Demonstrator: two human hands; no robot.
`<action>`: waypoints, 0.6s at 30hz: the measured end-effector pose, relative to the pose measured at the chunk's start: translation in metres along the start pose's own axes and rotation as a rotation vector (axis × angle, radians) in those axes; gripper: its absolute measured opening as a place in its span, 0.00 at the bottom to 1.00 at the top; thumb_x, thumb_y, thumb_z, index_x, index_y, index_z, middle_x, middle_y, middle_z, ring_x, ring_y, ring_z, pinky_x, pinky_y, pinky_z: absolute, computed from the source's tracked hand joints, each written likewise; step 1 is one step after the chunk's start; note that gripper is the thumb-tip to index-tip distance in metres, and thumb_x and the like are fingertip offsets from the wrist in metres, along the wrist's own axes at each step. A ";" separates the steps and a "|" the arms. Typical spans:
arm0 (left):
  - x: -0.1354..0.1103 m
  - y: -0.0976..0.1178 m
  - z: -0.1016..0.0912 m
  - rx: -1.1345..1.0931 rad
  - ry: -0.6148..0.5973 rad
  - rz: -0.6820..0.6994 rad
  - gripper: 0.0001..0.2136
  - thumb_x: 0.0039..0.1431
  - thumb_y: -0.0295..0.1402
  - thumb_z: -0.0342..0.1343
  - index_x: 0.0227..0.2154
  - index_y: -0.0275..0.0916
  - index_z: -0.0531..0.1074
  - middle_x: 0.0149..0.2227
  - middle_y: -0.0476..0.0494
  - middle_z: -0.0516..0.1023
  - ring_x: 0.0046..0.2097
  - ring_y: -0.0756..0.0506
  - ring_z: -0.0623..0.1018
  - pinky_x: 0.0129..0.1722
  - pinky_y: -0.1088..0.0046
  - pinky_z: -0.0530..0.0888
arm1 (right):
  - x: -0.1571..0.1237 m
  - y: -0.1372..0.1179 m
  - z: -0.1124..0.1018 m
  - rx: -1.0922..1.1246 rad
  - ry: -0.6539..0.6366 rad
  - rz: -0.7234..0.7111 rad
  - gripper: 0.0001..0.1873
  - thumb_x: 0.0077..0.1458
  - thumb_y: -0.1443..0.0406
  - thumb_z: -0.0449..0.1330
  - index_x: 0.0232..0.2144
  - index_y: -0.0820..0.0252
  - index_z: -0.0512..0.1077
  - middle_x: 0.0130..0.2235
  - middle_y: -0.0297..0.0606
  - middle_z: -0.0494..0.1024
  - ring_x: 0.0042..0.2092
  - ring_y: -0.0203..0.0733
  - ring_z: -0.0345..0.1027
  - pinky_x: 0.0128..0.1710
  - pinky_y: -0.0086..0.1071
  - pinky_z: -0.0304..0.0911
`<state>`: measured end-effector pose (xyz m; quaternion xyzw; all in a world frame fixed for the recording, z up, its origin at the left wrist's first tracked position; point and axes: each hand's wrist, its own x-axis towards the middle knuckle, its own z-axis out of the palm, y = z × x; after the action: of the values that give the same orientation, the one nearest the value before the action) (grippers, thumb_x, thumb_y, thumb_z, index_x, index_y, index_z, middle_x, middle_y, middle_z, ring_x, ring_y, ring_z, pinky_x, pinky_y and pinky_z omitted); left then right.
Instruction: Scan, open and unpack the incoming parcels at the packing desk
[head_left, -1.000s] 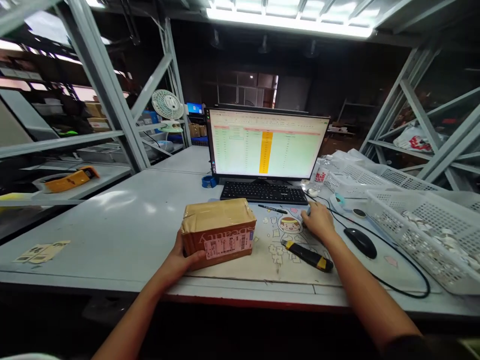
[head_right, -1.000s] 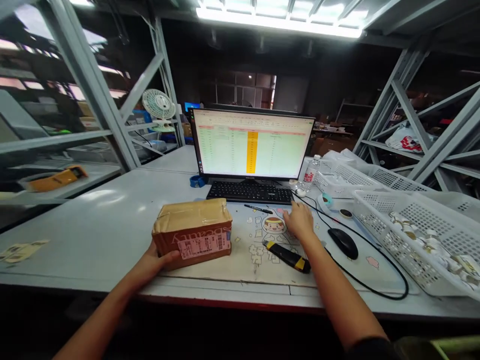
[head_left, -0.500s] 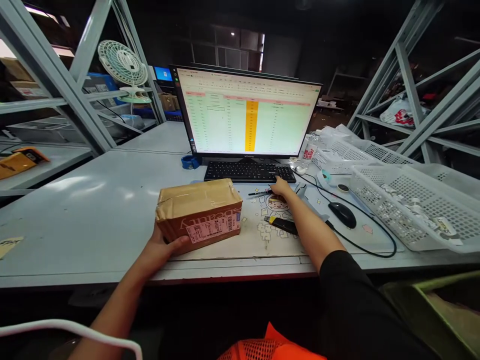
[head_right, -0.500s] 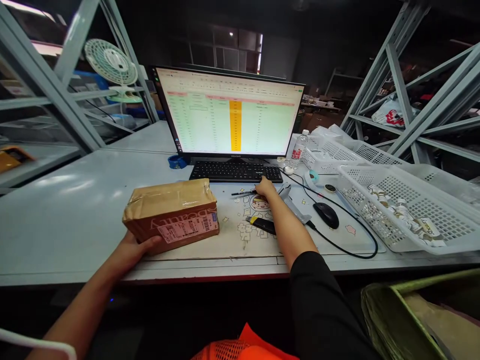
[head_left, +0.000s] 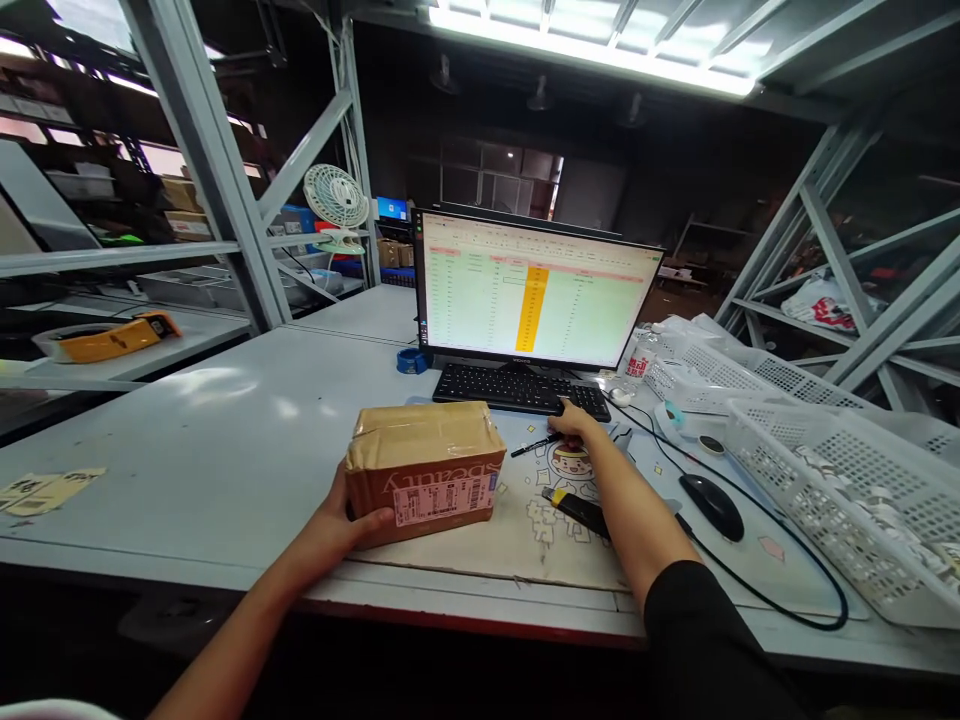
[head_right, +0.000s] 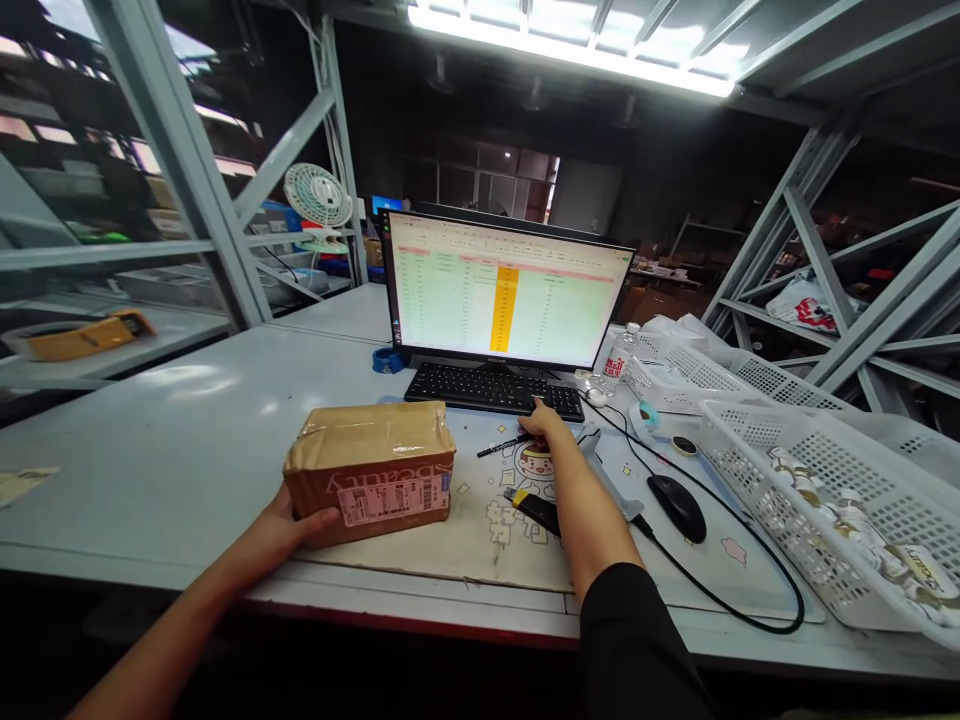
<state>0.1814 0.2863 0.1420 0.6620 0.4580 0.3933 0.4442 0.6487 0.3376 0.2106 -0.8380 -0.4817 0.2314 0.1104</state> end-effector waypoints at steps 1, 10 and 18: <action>0.000 -0.001 0.000 0.000 0.012 0.007 0.61 0.48 0.62 0.72 0.78 0.41 0.49 0.72 0.28 0.70 0.73 0.25 0.70 0.75 0.45 0.65 | -0.003 0.000 0.000 -0.012 0.010 -0.022 0.55 0.68 0.52 0.62 0.81 0.64 0.36 0.45 0.53 0.86 0.36 0.53 0.84 0.40 0.43 0.78; 0.000 0.000 0.002 -0.047 0.041 0.027 0.59 0.48 0.57 0.74 0.78 0.43 0.52 0.69 0.31 0.73 0.70 0.27 0.74 0.70 0.51 0.73 | -0.057 -0.005 0.023 -0.224 0.116 -0.257 0.40 0.63 0.51 0.70 0.69 0.67 0.67 0.59 0.60 0.81 0.62 0.63 0.75 0.60 0.46 0.66; -0.001 0.004 0.005 -0.076 0.003 0.050 0.62 0.48 0.59 0.73 0.78 0.42 0.47 0.74 0.28 0.66 0.74 0.27 0.67 0.75 0.50 0.65 | -0.084 -0.041 0.036 -0.246 0.139 -0.453 0.24 0.75 0.57 0.54 0.65 0.61 0.75 0.67 0.48 0.77 0.67 0.50 0.70 0.64 0.34 0.63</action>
<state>0.1865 0.2831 0.1444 0.6550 0.4268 0.4225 0.4585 0.5632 0.2850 0.2195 -0.7298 -0.6728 0.0821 0.0895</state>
